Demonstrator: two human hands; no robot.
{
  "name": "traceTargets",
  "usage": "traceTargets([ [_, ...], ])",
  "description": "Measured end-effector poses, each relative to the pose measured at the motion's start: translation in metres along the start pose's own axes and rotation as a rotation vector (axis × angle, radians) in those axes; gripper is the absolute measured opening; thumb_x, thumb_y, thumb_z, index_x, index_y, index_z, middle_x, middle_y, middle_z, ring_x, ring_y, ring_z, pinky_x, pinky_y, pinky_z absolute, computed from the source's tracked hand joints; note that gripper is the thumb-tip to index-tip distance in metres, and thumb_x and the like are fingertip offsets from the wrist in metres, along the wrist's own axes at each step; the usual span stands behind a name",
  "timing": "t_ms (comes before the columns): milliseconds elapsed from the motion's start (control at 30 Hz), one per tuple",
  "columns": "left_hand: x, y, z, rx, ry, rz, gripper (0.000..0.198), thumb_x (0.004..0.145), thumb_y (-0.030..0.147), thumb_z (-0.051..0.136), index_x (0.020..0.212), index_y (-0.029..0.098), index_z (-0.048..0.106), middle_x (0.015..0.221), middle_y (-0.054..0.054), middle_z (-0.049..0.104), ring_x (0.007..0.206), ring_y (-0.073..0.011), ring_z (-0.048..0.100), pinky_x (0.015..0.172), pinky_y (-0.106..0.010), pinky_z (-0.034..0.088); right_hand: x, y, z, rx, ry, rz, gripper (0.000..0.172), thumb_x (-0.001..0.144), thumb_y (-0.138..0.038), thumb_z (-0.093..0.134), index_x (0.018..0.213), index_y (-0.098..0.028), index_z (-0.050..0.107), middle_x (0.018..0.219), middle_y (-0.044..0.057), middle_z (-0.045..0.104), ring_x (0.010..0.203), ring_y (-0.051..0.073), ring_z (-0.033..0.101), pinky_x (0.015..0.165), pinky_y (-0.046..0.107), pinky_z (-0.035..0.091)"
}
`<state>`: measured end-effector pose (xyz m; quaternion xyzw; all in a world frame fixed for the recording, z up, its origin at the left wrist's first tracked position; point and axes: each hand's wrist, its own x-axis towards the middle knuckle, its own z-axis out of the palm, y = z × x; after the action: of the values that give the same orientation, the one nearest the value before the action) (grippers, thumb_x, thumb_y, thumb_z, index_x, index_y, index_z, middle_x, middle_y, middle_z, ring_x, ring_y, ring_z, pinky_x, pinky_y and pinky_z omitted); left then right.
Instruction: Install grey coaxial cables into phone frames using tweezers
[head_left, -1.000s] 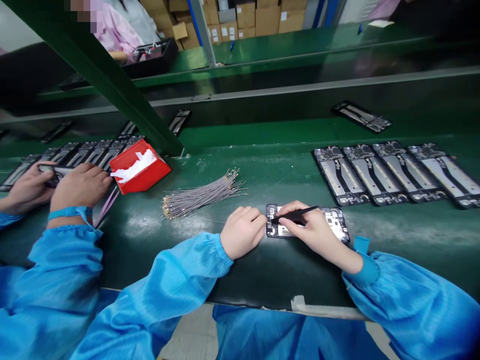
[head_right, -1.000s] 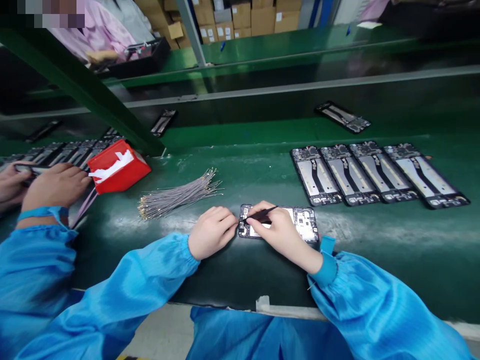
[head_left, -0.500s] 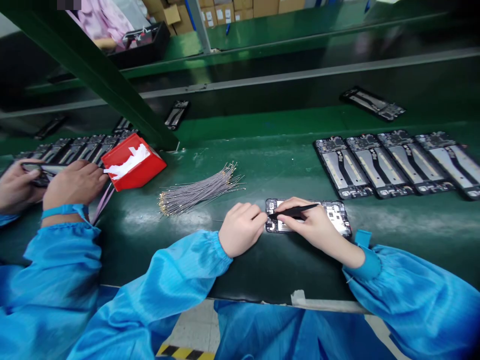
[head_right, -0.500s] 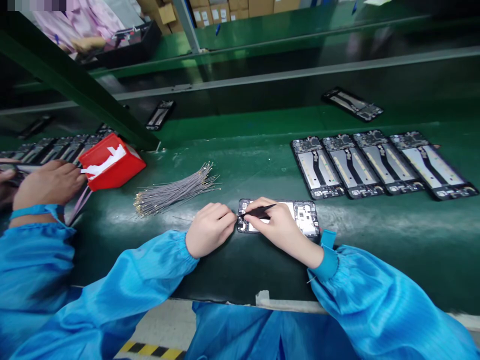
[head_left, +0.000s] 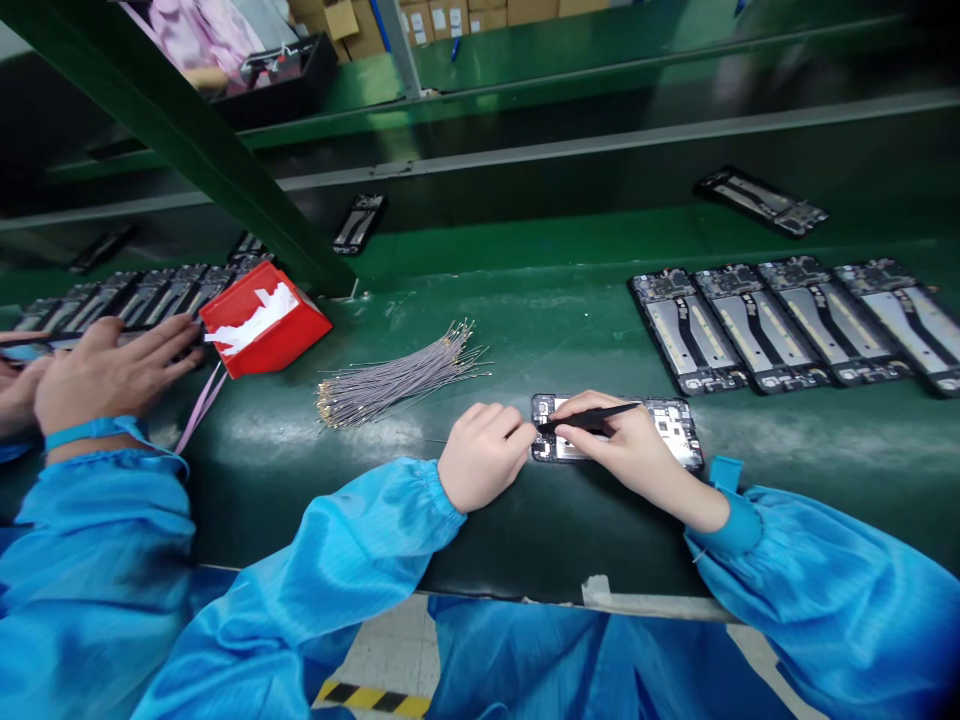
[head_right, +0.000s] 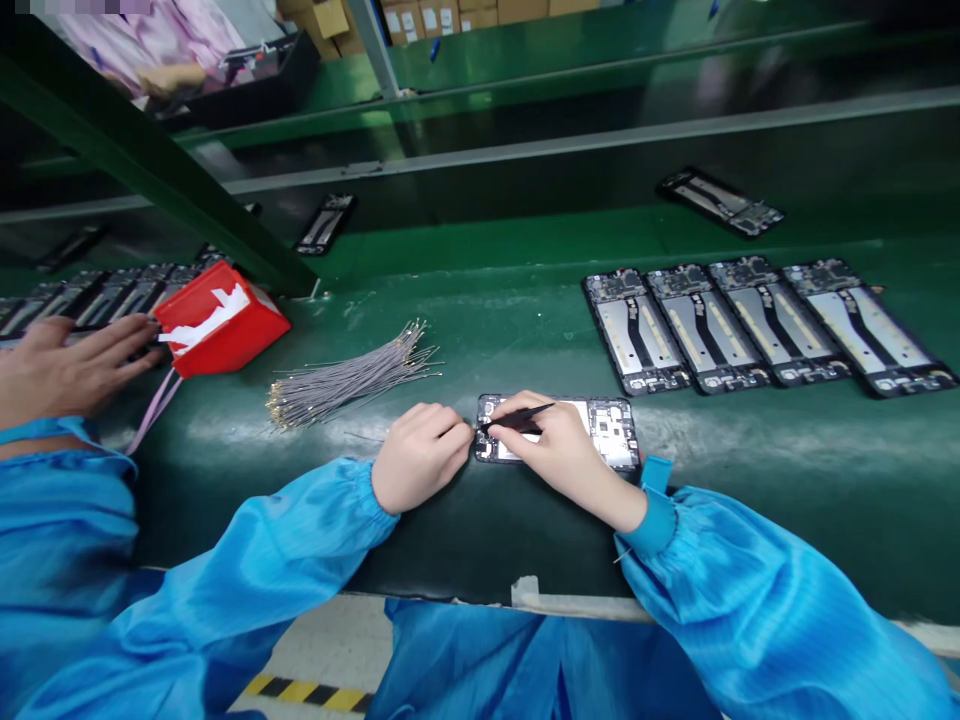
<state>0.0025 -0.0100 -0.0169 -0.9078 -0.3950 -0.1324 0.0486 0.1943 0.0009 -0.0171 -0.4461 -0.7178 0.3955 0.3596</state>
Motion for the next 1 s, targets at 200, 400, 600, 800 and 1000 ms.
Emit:
traceTargets([
  [200,0.001,0.001,-0.002,0.008,0.001,0.008,0.026,0.089,0.022,0.039,0.068,0.017,0.054,0.066,-0.002,0.049,0.065,-0.0138,0.041,0.061,-0.029,0.029,0.0,-0.001,0.0,0.007,-0.008,0.009,0.008,0.077,-0.022,0.059,0.083,-0.019,0.063,0.083,0.003,0.066,0.08,0.017,0.061,0.072,0.03,0.048],
  [400,0.001,0.001,-0.002,0.006,-0.005,0.003,0.026,0.088,0.02,0.039,0.068,0.017,0.054,0.066,-0.002,0.049,0.065,-0.0137,0.042,0.061,-0.029,0.029,-0.001,0.002,0.001,-0.016,-0.009,-0.013,0.007,0.078,-0.022,0.059,0.083,-0.019,0.062,0.084,0.003,0.066,0.082,0.017,0.061,0.073,0.031,0.048],
  [600,0.001,0.002,-0.002,0.005,0.008,0.015,0.023,0.087,0.021,0.041,0.068,0.017,0.054,0.066,-0.001,0.05,0.065,-0.0142,0.042,0.061,-0.029,0.03,-0.006,-0.003,0.004,-0.104,-0.05,-0.235,0.008,0.082,-0.019,0.051,0.088,-0.02,0.057,0.083,0.004,0.062,0.078,0.016,0.058,0.071,0.03,0.047],
  [800,0.0,0.0,0.0,-0.007,-0.02,0.005,0.022,0.086,0.02,0.041,0.067,0.018,0.053,0.066,-0.001,0.05,0.065,-0.0153,0.044,0.06,-0.03,0.032,-0.006,-0.008,0.01,-0.251,-0.133,-0.293,0.012,0.084,-0.017,0.043,0.083,-0.018,0.055,0.081,0.007,0.06,0.076,0.017,0.056,0.069,0.031,0.046],
  [1000,-0.001,0.0,-0.001,-0.132,0.007,-0.057,0.018,0.085,0.022,0.039,0.087,0.016,0.056,0.086,-0.007,0.057,0.08,-0.0191,0.051,0.07,-0.032,0.041,-0.005,-0.016,0.006,-0.202,0.044,-0.262,0.009,0.08,-0.028,0.044,0.082,-0.024,0.052,0.076,0.0,0.061,0.07,0.015,0.06,0.064,0.026,0.051],
])
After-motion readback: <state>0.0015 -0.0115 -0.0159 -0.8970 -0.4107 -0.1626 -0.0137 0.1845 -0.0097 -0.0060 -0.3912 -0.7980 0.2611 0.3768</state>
